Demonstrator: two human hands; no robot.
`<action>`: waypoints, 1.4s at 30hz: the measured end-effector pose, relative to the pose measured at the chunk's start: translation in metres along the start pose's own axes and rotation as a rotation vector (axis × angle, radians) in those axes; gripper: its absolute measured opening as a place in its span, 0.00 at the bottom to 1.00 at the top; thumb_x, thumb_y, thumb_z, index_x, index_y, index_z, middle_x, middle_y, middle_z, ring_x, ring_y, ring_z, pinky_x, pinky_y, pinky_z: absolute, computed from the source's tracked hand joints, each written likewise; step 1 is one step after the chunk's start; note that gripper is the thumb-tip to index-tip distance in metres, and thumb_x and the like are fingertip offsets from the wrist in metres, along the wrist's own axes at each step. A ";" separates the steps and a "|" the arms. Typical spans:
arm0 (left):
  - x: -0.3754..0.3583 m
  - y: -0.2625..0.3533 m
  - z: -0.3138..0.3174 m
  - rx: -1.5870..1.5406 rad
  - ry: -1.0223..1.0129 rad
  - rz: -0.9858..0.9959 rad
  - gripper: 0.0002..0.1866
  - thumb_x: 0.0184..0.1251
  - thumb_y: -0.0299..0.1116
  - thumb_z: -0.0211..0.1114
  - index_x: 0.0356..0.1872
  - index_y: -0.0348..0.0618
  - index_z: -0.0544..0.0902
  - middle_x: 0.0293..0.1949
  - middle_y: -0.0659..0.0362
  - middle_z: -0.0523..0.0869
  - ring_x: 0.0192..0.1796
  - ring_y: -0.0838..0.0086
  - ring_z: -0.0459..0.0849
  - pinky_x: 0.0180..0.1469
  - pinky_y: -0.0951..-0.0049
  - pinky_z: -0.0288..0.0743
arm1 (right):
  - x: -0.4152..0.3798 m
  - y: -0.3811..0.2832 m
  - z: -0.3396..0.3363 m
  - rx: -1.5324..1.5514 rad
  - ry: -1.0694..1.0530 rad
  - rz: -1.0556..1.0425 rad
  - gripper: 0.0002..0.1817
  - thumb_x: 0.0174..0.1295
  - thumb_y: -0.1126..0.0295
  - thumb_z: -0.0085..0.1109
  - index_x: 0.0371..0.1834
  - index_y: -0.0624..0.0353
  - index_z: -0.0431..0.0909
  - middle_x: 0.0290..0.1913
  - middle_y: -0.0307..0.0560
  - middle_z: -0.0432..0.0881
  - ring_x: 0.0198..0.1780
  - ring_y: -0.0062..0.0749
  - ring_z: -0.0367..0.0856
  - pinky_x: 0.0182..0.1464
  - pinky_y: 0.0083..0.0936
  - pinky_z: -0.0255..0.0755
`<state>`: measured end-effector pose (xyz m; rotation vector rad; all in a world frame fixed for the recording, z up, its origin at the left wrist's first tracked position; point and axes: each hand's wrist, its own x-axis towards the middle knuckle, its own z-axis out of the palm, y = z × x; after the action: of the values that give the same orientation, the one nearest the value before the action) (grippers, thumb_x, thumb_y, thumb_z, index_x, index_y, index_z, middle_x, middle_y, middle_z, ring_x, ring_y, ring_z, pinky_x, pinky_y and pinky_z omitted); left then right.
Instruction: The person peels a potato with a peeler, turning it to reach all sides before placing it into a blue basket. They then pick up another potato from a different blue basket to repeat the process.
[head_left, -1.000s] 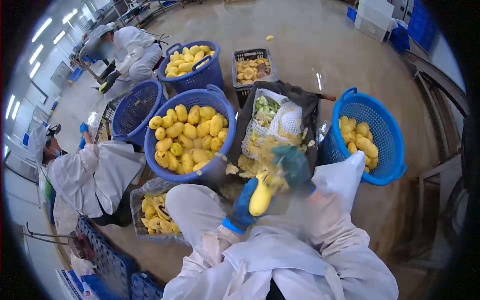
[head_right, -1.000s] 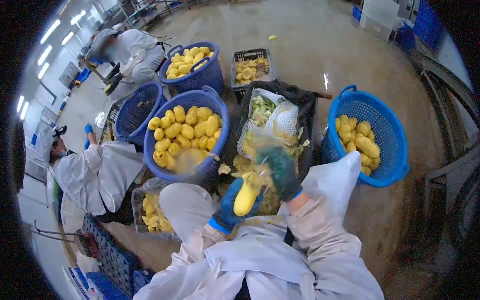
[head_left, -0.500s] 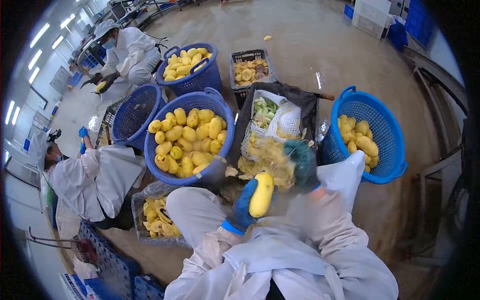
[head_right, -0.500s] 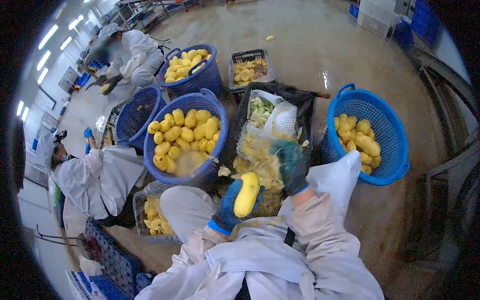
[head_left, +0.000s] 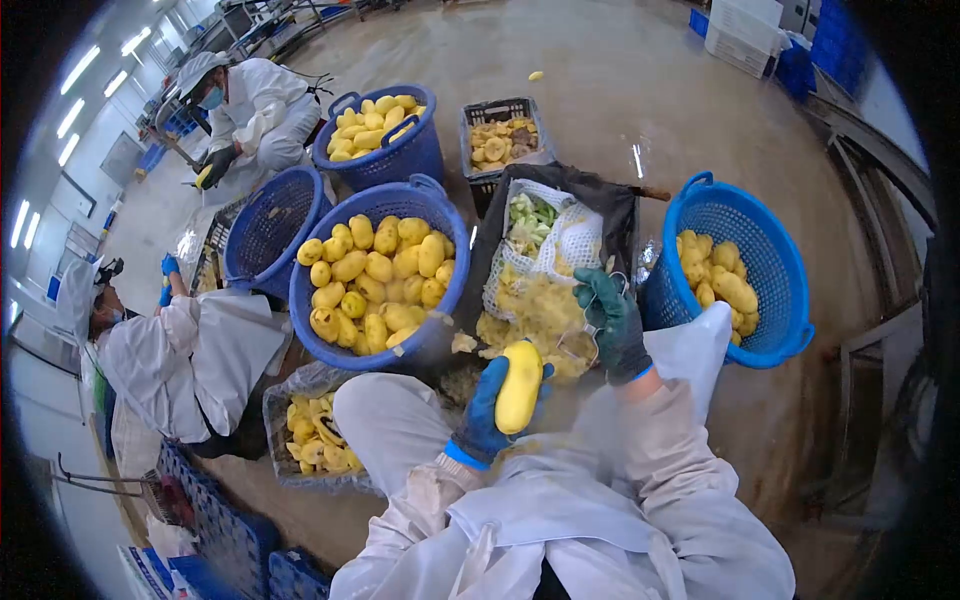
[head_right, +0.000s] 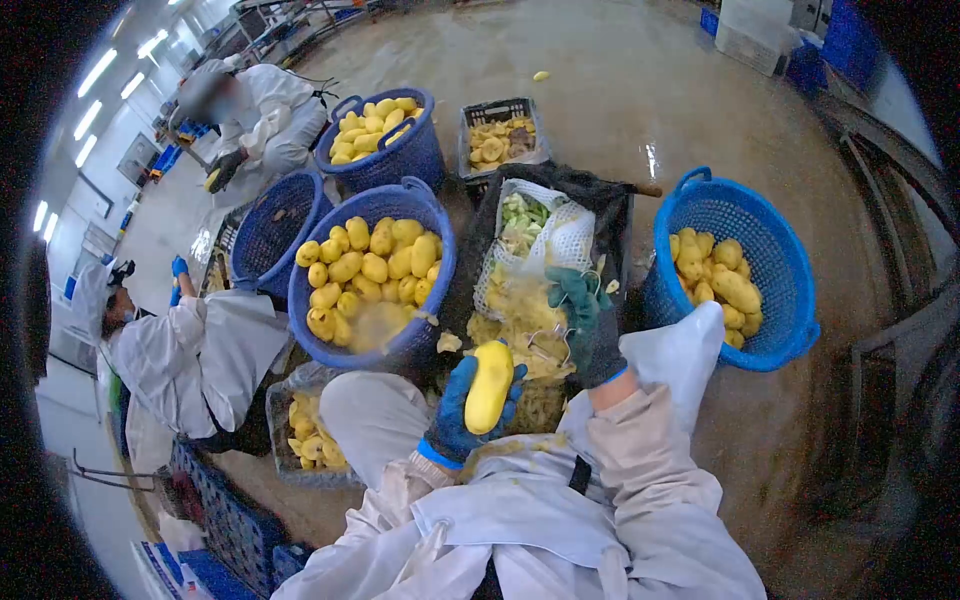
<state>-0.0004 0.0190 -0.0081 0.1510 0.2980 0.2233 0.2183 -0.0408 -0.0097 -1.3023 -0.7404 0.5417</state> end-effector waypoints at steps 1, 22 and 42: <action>-0.002 -0.004 -0.003 0.230 0.016 0.153 0.28 0.66 0.38 0.62 0.65 0.48 0.66 0.56 0.49 0.77 0.49 0.63 0.82 0.49 0.67 0.80 | -0.008 0.000 0.007 0.054 -0.012 -0.010 0.13 0.68 0.69 0.47 0.49 0.61 0.78 0.38 0.43 0.81 0.33 0.26 0.77 0.43 0.25 0.72; 0.010 0.001 0.009 0.373 0.067 0.283 0.30 0.69 0.41 0.57 0.70 0.49 0.59 0.58 0.52 0.73 0.53 0.65 0.78 0.54 0.65 0.75 | 0.078 -0.012 -0.030 -0.039 -0.044 -0.018 0.13 0.70 0.65 0.48 0.44 0.63 0.77 0.35 0.43 0.82 0.35 0.23 0.80 0.37 0.22 0.71; 0.067 0.047 -0.037 0.070 0.362 0.187 0.30 0.66 0.42 0.58 0.66 0.41 0.64 0.58 0.49 0.75 0.55 0.63 0.78 0.58 0.64 0.73 | 0.302 0.045 -0.170 -1.776 -0.527 0.211 0.19 0.55 0.57 0.55 0.47 0.55 0.79 0.47 0.56 0.81 0.50 0.53 0.79 0.53 0.43 0.72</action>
<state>0.0415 0.0841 -0.0526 0.2078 0.6534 0.4272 0.5471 0.0766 -0.0159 -2.9405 -1.6768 0.2977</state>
